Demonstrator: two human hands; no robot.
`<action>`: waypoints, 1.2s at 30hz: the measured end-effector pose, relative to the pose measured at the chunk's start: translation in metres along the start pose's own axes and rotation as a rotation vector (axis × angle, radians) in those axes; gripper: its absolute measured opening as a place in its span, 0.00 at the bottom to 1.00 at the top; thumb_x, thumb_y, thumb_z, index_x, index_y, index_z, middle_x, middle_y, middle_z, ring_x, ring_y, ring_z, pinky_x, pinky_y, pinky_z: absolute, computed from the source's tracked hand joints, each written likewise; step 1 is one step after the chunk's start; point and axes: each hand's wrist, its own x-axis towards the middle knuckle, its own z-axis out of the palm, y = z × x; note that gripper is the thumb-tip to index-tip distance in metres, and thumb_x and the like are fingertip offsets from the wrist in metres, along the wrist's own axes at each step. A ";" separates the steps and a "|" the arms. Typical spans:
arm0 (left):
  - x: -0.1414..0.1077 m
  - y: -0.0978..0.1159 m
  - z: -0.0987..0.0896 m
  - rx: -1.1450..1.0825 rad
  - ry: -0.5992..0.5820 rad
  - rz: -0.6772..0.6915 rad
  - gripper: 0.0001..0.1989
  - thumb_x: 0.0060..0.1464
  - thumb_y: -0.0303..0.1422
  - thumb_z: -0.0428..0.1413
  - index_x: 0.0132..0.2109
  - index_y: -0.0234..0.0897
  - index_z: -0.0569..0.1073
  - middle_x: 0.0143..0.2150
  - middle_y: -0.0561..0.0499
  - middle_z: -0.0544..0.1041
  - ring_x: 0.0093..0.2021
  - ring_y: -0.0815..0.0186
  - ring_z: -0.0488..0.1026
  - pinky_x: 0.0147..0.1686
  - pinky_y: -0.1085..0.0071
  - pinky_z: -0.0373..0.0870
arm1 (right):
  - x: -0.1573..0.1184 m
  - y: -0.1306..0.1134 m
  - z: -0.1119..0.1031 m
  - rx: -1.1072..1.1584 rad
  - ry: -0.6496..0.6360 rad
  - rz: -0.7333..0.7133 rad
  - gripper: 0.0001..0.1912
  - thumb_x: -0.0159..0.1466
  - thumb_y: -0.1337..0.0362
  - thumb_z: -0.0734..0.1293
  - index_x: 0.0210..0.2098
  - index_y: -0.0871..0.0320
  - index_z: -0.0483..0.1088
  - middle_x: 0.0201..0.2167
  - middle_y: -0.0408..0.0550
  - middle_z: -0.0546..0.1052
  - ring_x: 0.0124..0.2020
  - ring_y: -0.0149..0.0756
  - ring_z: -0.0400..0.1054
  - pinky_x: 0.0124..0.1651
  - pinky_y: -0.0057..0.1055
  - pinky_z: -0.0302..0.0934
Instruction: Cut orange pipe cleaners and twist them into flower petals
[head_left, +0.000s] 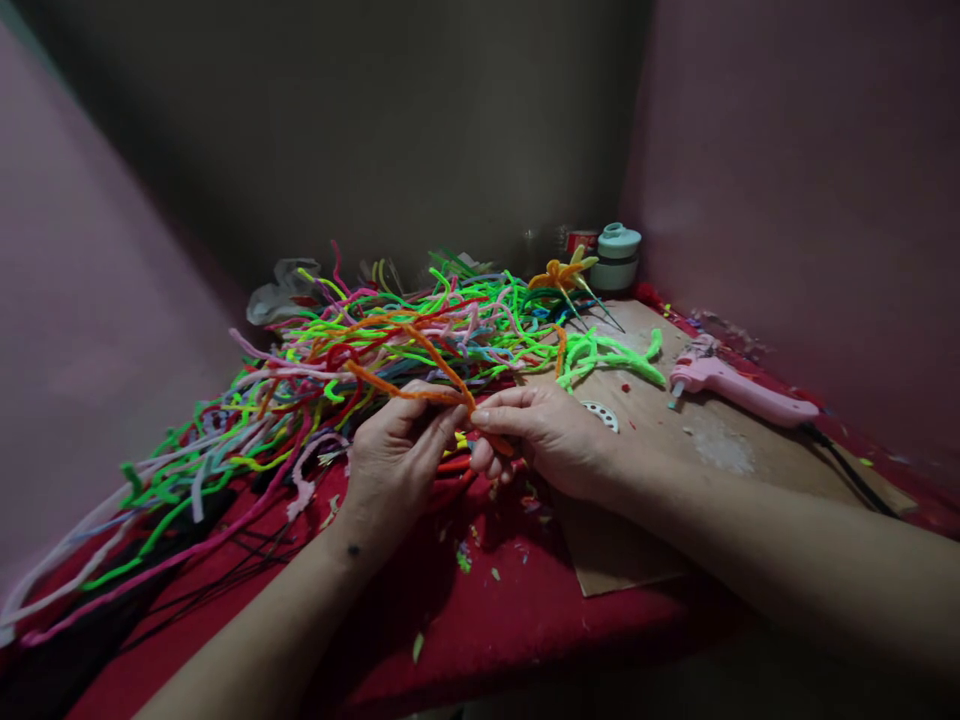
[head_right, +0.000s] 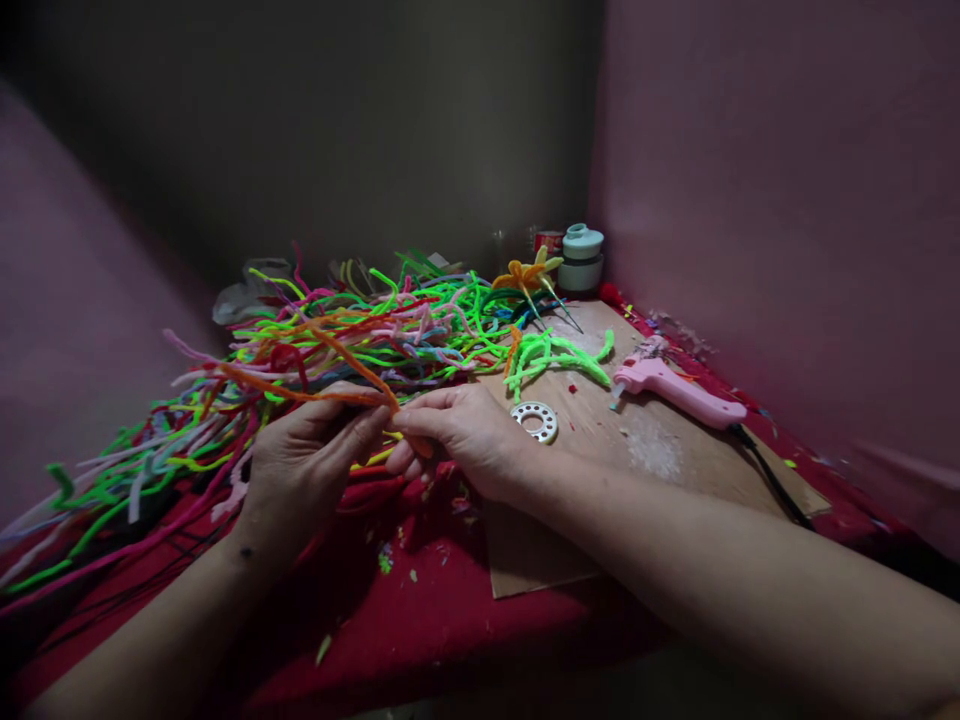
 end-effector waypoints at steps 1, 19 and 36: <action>0.000 0.000 0.000 0.002 -0.009 0.004 0.05 0.52 0.31 0.58 0.35 0.35 0.74 0.31 0.52 0.74 0.30 0.69 0.71 0.31 0.74 0.69 | 0.000 0.000 0.000 -0.004 0.001 -0.010 0.06 0.54 0.67 0.66 0.23 0.63 0.69 0.16 0.45 0.73 0.15 0.26 0.64 0.20 0.24 0.57; -0.001 -0.009 -0.021 0.568 0.009 0.636 0.10 0.53 0.31 0.58 0.43 0.47 0.77 0.40 0.50 0.76 0.43 0.60 0.69 0.45 0.64 0.64 | -0.003 -0.008 -0.004 -0.155 -0.050 -0.007 0.08 0.50 0.72 0.62 0.16 0.61 0.66 0.13 0.43 0.71 0.13 0.23 0.57 0.19 0.23 0.52; 0.010 0.009 -0.027 -0.384 -0.538 -0.667 0.09 0.39 0.35 0.63 0.24 0.33 0.76 0.21 0.49 0.72 0.21 0.69 0.65 0.23 0.73 0.61 | -0.023 -0.005 0.004 -1.141 -0.080 -0.714 0.09 0.58 0.71 0.59 0.21 0.59 0.63 0.20 0.43 0.67 0.23 0.28 0.58 0.28 0.27 0.51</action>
